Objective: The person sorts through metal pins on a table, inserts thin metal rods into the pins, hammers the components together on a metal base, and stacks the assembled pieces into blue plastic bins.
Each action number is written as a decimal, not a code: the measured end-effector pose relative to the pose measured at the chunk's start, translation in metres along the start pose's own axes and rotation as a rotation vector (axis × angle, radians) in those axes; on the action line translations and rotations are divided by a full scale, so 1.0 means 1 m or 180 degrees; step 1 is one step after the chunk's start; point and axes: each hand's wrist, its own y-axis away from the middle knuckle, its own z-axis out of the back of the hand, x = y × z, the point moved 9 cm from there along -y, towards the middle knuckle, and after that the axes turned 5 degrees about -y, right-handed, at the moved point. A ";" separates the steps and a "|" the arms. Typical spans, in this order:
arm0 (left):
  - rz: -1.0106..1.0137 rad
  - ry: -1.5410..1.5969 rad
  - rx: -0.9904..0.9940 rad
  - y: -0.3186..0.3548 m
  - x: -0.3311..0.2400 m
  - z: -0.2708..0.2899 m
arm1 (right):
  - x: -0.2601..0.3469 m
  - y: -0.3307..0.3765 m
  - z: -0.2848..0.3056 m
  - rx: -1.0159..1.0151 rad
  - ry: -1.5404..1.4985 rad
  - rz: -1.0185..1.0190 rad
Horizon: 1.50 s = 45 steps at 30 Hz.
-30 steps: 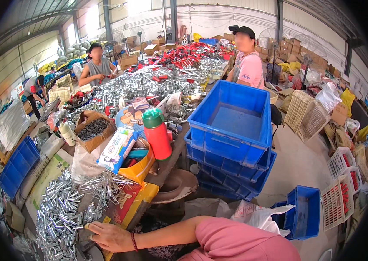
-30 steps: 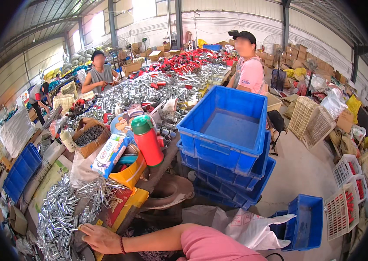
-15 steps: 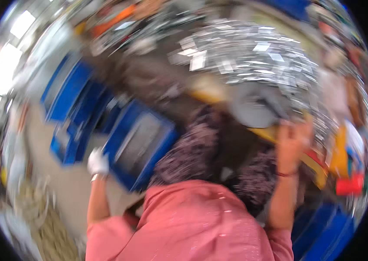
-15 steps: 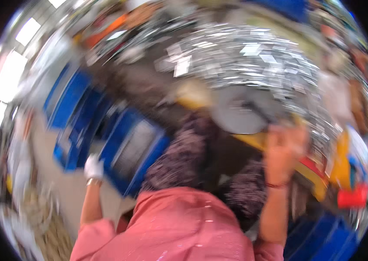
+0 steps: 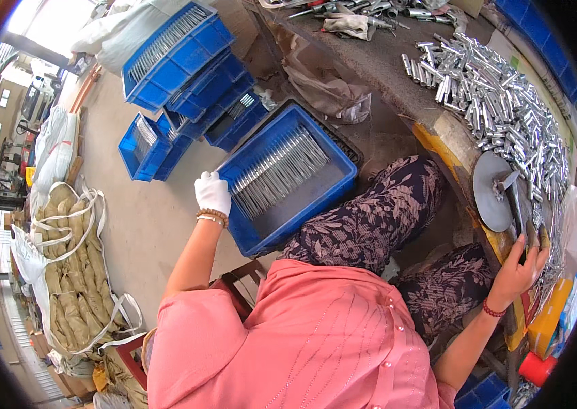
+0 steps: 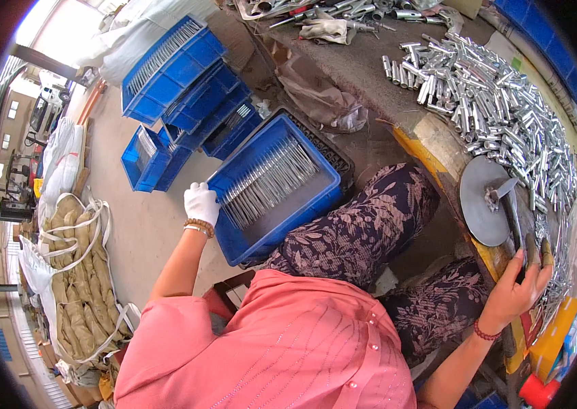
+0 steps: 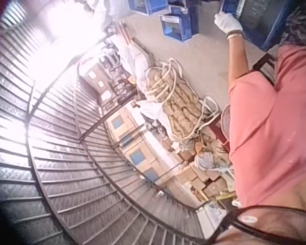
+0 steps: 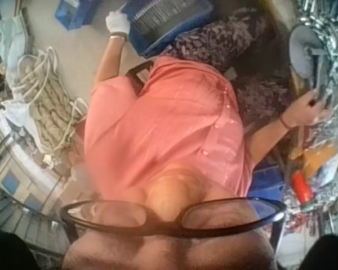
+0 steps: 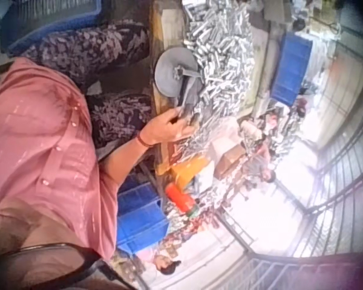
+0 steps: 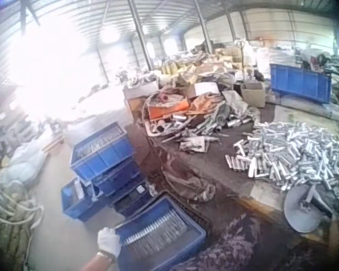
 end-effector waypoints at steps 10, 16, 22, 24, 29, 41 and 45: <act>-0.0194 -0.0543 0.0389 -0.013 -0.015 -0.037 | 0.001 0.001 0.001 -0.0159 0.0099 0.0115; -0.0303 -0.0133 0.0031 -0.010 -0.011 -0.031 | 0.000 -0.001 0.001 -0.0074 -0.0052 0.0124; -0.0360 -0.0218 -0.0093 -0.015 -0.009 -0.042 | 0.005 -0.003 0.003 -0.0099 -0.0097 0.0094; -0.0437 -0.0251 -0.0165 -0.015 -0.010 -0.043 | 0.002 -0.002 0.002 -0.0100 -0.0079 0.0096; -0.0169 -0.0068 -0.0054 -0.007 -0.003 -0.031 | 0.006 -0.003 0.003 -0.0103 -0.0111 0.0164; -0.0079 -0.0234 0.0344 0.001 -0.016 -0.036 | 0.000 0.004 0.004 -0.0089 0.0053 0.0141; 0.0152 0.0055 0.0110 0.005 -0.005 -0.028 | 0.006 -0.002 0.001 0.0032 -0.0218 0.0072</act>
